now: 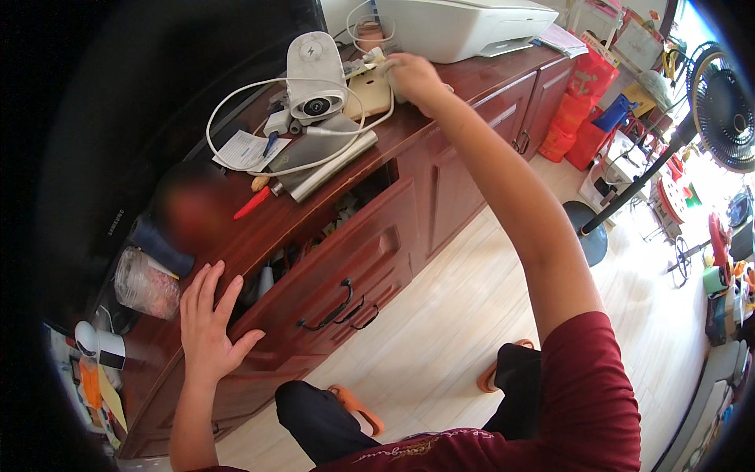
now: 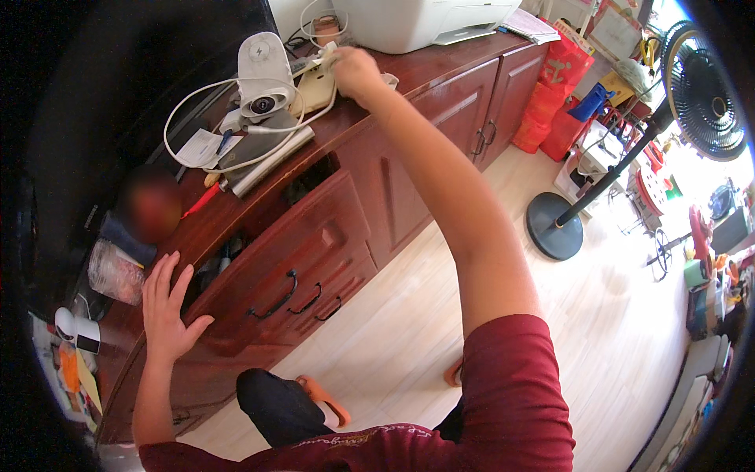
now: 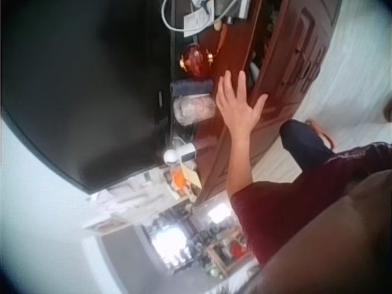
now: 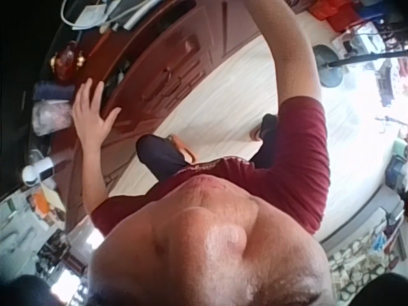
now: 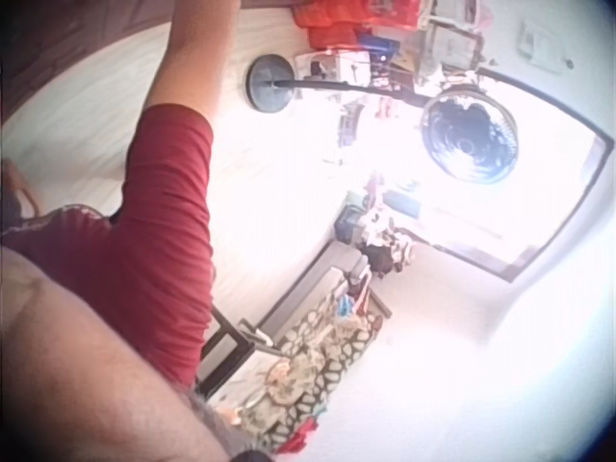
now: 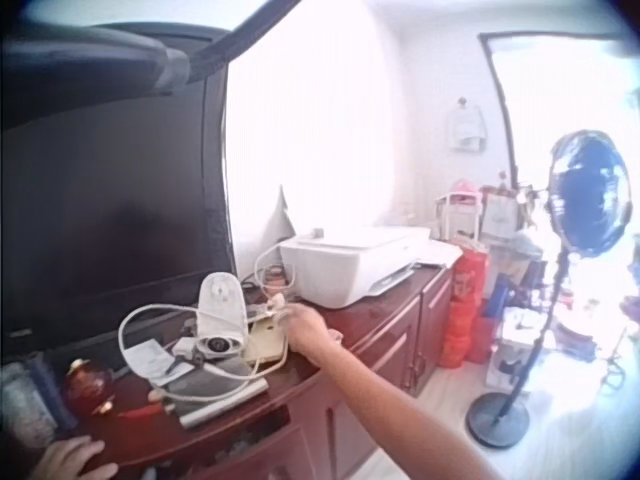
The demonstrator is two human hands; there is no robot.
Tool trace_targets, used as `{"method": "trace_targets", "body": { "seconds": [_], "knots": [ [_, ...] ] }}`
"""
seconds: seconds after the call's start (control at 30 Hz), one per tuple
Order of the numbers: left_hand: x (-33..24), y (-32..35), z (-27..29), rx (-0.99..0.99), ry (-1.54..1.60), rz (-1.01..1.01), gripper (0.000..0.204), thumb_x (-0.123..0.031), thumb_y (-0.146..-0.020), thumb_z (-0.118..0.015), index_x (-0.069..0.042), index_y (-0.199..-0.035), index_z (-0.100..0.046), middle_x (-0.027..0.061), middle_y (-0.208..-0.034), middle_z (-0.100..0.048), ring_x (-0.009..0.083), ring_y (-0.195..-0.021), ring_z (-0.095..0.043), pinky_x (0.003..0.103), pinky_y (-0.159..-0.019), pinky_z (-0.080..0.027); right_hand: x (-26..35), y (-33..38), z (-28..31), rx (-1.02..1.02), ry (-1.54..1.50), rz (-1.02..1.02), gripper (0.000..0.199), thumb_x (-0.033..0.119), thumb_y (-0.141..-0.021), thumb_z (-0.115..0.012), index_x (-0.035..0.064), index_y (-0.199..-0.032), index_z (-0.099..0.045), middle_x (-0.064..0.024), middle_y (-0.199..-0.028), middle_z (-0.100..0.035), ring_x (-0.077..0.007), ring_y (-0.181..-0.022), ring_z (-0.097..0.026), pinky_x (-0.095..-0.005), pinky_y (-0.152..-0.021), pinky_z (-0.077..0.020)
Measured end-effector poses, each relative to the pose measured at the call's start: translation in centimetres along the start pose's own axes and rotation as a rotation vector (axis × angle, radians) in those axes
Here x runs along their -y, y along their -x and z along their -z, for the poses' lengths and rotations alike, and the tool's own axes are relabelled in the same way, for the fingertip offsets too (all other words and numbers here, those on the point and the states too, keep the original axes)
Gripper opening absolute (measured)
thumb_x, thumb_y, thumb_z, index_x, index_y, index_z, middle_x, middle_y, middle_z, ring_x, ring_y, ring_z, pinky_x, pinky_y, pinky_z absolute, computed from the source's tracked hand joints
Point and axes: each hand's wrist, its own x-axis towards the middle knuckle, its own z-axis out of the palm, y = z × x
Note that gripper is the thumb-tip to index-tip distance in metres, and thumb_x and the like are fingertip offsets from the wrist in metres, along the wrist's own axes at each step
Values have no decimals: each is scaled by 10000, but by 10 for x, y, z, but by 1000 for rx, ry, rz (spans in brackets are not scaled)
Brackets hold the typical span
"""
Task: The person wipes the exterior surfaces and handles of a wooden cabinet and the top of the side counter using a cloth.
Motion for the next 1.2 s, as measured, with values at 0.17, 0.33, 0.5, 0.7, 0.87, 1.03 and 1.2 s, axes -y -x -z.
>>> {"method": "trace_targets", "body": {
  "seconds": [0.17,0.33,0.5,0.7,0.87,1.03,1.2],
  "knots": [
    [0,-1,2,-10,12,-18,731,-438,-651,-685,-142,-1282,-465,139,-1374,-371,361,-1236,-359,470,-979,-290,-10,11,63,-136,395,215,344,271,-878,-441,71,-1124,-575,-144,-1012,-609,-289,-970,-585,-403,-814,-454],
    [1,-2,-1,-11,24,-28,739,-418,-639,-697,-135,-1280,-462,151,-1371,-369,369,-1230,-363,478,-971,-293,-15,47,86,128,886,388,484,404,-887,-357,106,-1250,-476,-147,-1255,-476,-280,-1176,-449,-445,-964,-337],
    [1,-2,2,19,3,-20,744,-414,-632,-701,-127,-1276,-461,159,-1369,-367,380,-1226,-363,485,-967,-294,20,80,48,347,864,547,428,217,-844,-474,23,-1224,-445,-202,-1265,-439,-401,-1026,-509,-439,-901,-407],
    [-2,-3,2,8,7,-33,766,-418,-631,-704,-132,-1292,-439,160,-1376,-356,384,-1225,-362,489,-971,-290,3,24,25,398,755,346,526,324,-851,-451,79,-1309,-368,-172,-1355,-355,-365,-1169,-433,-456,-973,-342],
    [-4,-4,0,3,7,-26,759,-424,-644,-696,-139,-1297,-433,156,-1377,-357,381,-1229,-361,490,-975,-285,-25,-42,14,273,867,107,529,415,-877,-398,158,-1339,-367,-108,-1405,-329,-282,-1283,-345,-509,-1037,-217],
    [-5,-6,-3,-7,5,-47,763,-423,-643,-694,-128,-1296,-431,155,-1375,-361,379,-1234,-357,485,-979,-287,-26,-45,25,272,987,57,479,376,-877,-387,155,-1300,-427,-119,-1381,-373,-286,-1259,-386,-507,-1039,-200],
    [-1,1,2,26,-42,-19,758,-419,-652,-685,-125,-1300,-425,156,-1376,-359,383,-1234,-356,483,-981,-288,-34,-19,92,293,898,154,493,366,-860,-392,120,-1285,-433,-139,-1333,-441,-285,-1218,-443,-486,-1005,-261]
  ]
}}
